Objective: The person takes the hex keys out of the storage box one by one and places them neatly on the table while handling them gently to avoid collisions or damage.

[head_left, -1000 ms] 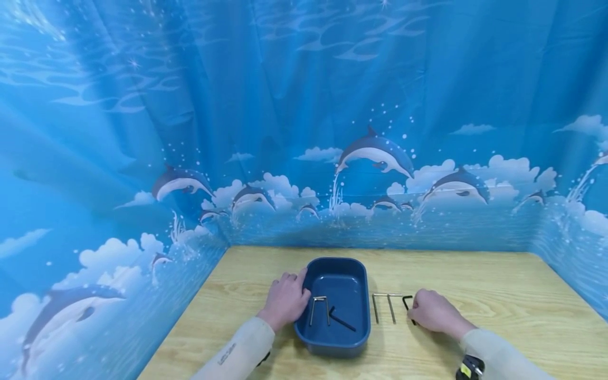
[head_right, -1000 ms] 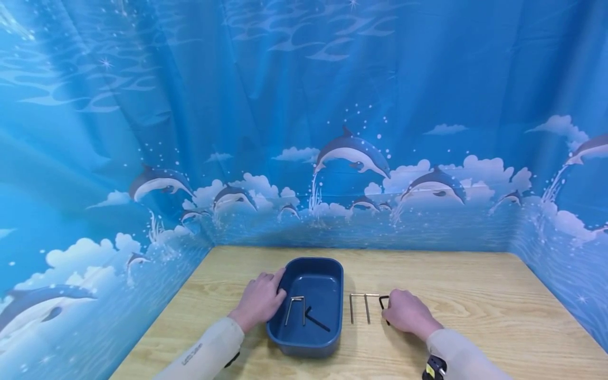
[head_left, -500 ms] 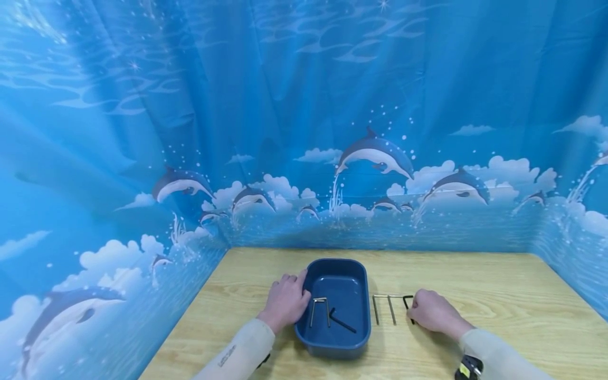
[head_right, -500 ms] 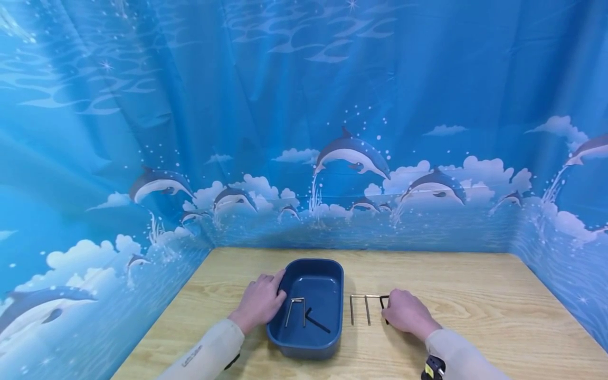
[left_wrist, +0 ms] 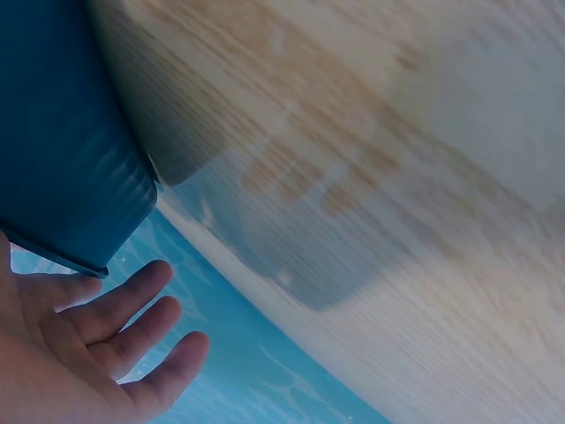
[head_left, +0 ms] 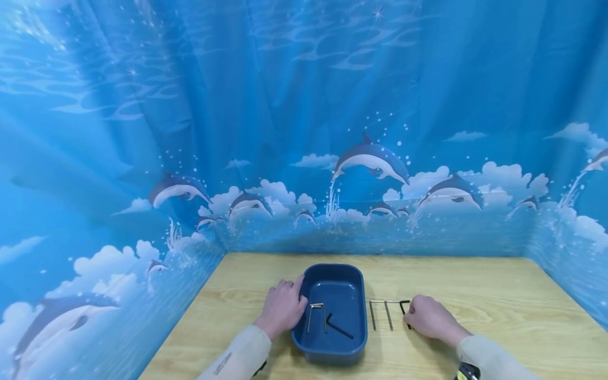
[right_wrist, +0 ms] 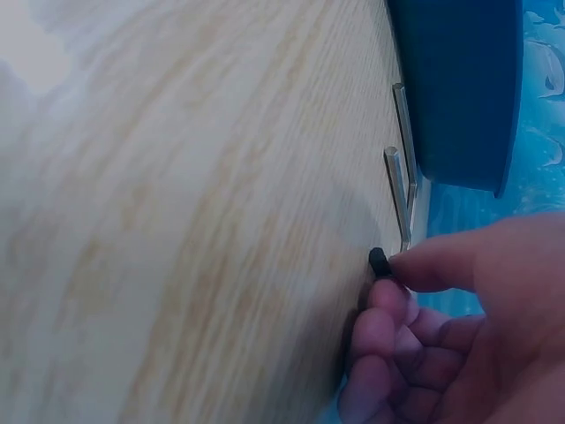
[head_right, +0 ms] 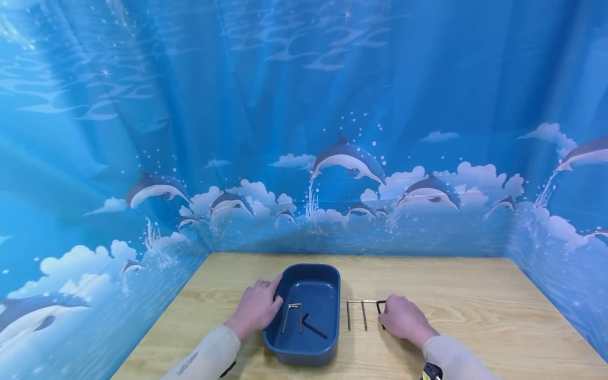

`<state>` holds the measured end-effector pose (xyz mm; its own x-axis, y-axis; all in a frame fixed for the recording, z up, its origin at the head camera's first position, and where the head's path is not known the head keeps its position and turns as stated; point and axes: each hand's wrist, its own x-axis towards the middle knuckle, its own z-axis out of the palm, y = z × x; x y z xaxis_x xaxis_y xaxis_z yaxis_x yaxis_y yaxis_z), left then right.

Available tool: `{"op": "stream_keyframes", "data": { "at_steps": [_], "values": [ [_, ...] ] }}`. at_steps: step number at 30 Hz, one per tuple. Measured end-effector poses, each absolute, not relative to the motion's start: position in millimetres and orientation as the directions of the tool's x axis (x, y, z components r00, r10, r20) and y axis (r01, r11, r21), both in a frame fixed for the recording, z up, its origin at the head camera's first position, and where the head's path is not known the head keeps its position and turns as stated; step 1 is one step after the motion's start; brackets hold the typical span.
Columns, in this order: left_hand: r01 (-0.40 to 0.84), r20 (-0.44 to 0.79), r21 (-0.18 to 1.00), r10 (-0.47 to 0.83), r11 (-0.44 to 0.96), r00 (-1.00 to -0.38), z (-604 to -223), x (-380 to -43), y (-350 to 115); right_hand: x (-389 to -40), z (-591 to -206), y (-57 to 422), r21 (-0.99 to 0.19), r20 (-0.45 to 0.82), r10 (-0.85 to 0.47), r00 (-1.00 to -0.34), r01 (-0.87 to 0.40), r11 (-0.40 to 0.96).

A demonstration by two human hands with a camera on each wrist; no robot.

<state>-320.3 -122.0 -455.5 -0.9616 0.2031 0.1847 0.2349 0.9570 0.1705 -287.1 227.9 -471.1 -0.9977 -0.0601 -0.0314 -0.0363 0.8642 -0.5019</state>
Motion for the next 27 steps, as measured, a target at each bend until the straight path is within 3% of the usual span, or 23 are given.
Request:
{"op": "stream_keyframes", "data": {
  "at_steps": [11, 27],
  "values": [
    [0.235, 0.178, 0.177, 0.204, 0.956, -0.963, -459.4, -316.2, -126.6, -283.7, -458.8, 217.0, -0.48, -0.088, -0.088, -0.992, -0.035, 0.877],
    [0.251, 0.189, 0.175, 0.218, 0.952, -0.958, -452.9, -319.0, -124.2, -281.8, -387.8, 141.1, -0.395, 0.032, -0.305, -0.952, -0.293, 0.871]
  ]
}}
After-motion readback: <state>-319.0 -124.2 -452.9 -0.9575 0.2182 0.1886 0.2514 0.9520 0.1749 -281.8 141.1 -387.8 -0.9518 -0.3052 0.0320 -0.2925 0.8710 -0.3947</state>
